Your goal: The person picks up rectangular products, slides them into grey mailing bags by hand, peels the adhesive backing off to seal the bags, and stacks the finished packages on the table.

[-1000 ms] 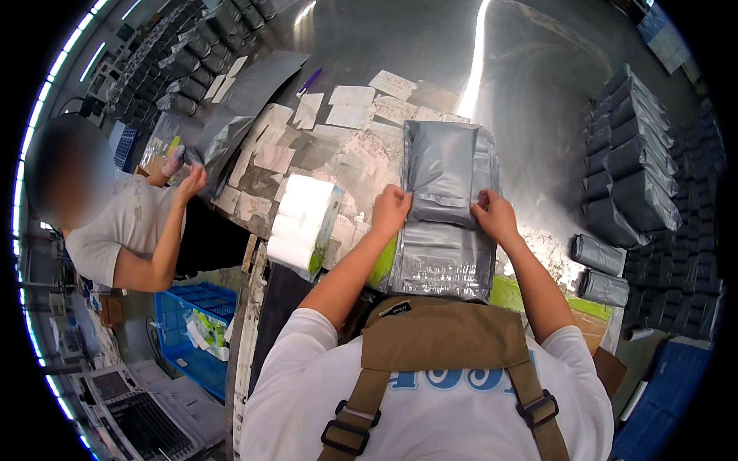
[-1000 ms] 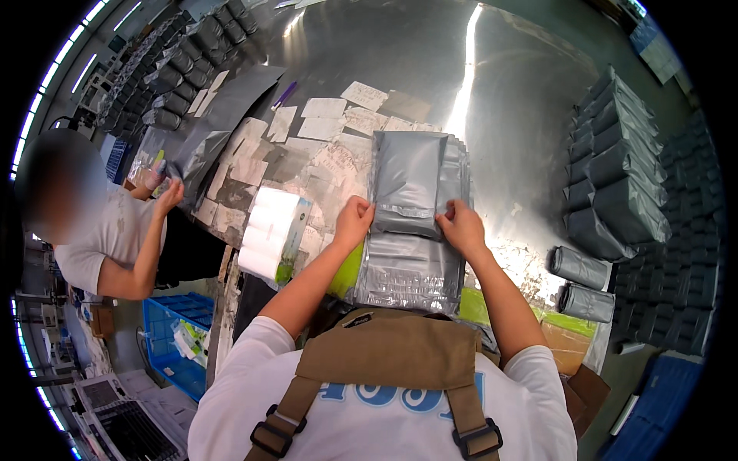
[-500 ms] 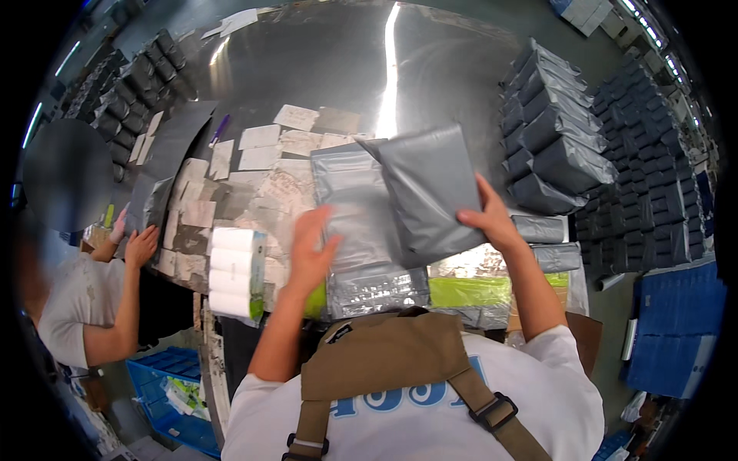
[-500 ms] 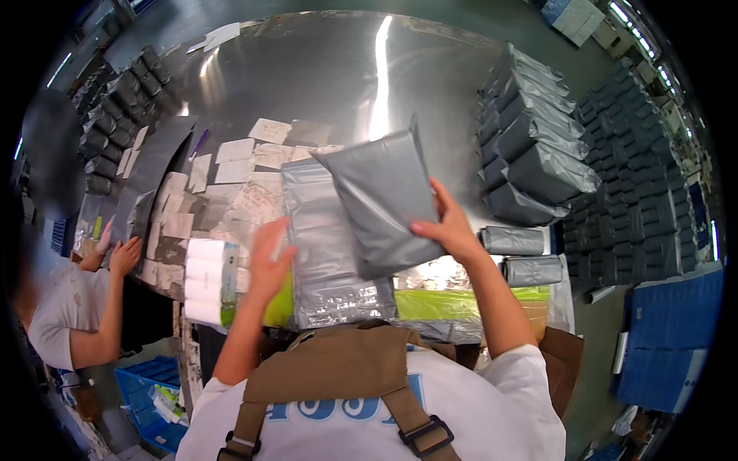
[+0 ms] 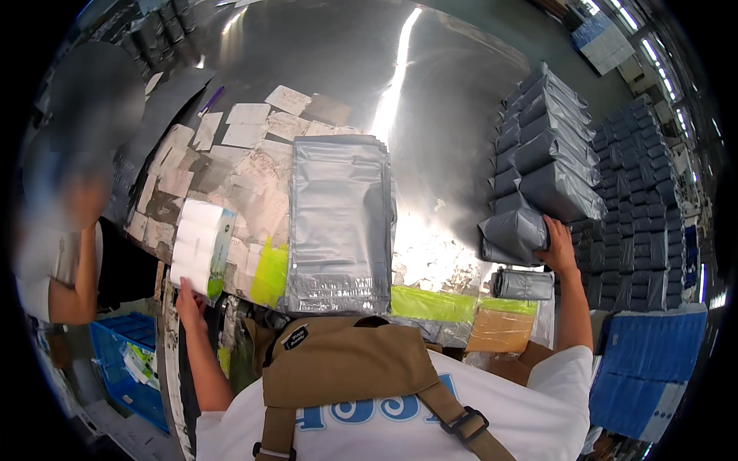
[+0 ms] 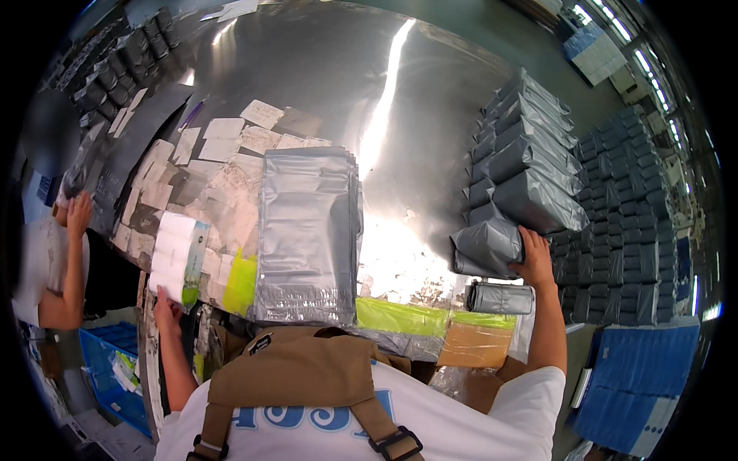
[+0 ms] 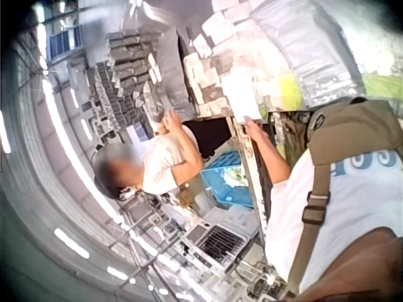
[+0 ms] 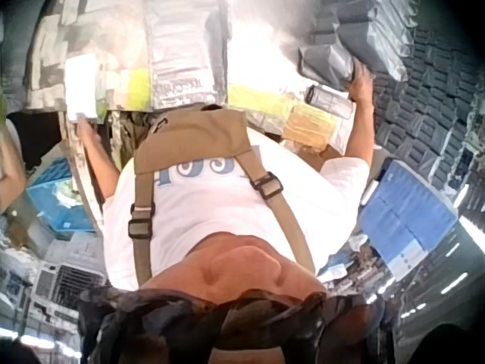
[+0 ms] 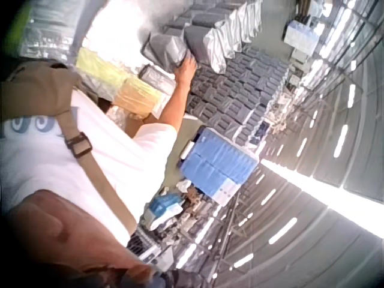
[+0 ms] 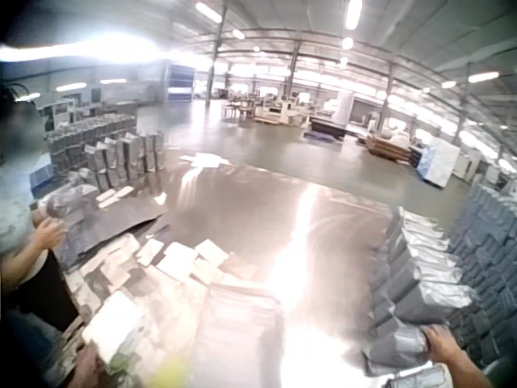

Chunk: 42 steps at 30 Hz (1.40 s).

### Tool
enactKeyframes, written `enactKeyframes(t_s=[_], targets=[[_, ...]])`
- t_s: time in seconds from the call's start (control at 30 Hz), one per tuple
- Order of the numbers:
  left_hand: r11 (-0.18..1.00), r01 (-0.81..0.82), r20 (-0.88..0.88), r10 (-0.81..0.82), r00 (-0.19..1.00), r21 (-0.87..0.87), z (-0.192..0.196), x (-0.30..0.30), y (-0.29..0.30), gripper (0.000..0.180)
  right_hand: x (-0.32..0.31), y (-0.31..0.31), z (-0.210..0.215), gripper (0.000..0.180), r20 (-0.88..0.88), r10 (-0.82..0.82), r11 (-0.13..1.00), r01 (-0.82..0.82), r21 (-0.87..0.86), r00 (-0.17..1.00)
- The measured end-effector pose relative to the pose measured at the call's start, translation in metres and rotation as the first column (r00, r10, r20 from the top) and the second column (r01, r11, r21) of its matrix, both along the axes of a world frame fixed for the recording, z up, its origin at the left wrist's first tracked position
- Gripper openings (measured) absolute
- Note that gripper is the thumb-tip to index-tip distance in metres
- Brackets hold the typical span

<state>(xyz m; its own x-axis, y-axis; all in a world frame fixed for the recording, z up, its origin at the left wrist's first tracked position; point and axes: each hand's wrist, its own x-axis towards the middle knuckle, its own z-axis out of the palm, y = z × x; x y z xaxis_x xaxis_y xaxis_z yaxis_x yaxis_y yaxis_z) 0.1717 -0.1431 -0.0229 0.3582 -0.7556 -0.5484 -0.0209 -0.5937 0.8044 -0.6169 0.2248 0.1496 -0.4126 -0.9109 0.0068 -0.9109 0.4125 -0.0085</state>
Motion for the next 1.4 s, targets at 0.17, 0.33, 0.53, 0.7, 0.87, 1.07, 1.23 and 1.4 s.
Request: enactKeyframes(t_s=[0.17,0.33,0.53,0.7,0.87,1.07,1.23,1.4], targets=[[0.988,-0.055,-0.028,0.051,0.998,-0.144,-0.026,-0.013,-0.021,0.069,-0.025,-0.019,-0.007,0.106,0.011,-0.009,1.0,0.01,-0.017,1.0],[0.992,-0.075,0.343,0.106,0.933,-0.103,-0.019,-0.032,-0.023,0.057,-0.056,-0.038,-0.046,0.112,-0.203,-0.042,0.999,0.038,-0.024,0.978],[0.881,0.132,0.486,0.12,0.866,-0.454,0.08,-0.107,0.049,0.043,0.044,-0.083,-0.006,0.105,-0.189,-0.196,0.979,0.202,0.013,0.962],[0.808,0.256,0.547,0.096,0.832,-0.531,0.114,-0.132,0.081,0.062,0.228,-0.166,-0.062,0.044,0.83,0.268,0.894,0.195,-0.404,0.49],[0.87,-0.02,-0.189,-0.084,0.978,-0.493,0.098,-0.2,0.11,0.054,0.403,-0.193,-0.074,0.083,0.953,0.183,0.969,0.208,-0.134,-0.242],[0.607,0.343,-0.26,-0.69,0.676,-0.717,0.086,-0.248,0.129,0.046,0.347,-0.2,-0.048,0.083,0.912,0.328,0.737,0.537,-0.41,0.246],[-0.192,0.924,0.866,-0.451,0.216,-0.331,0.051,-0.25,0.055,0.012,0.285,-0.146,-0.071,0.074,0.948,0.262,0.678,0.665,-0.314,0.181],[-0.351,0.931,0.924,-0.38,-0.043,-0.101,0.006,-0.256,0.033,0.011,0.338,-0.106,-0.082,0.084,0.971,0.074,0.828,0.529,-0.188,0.229]])
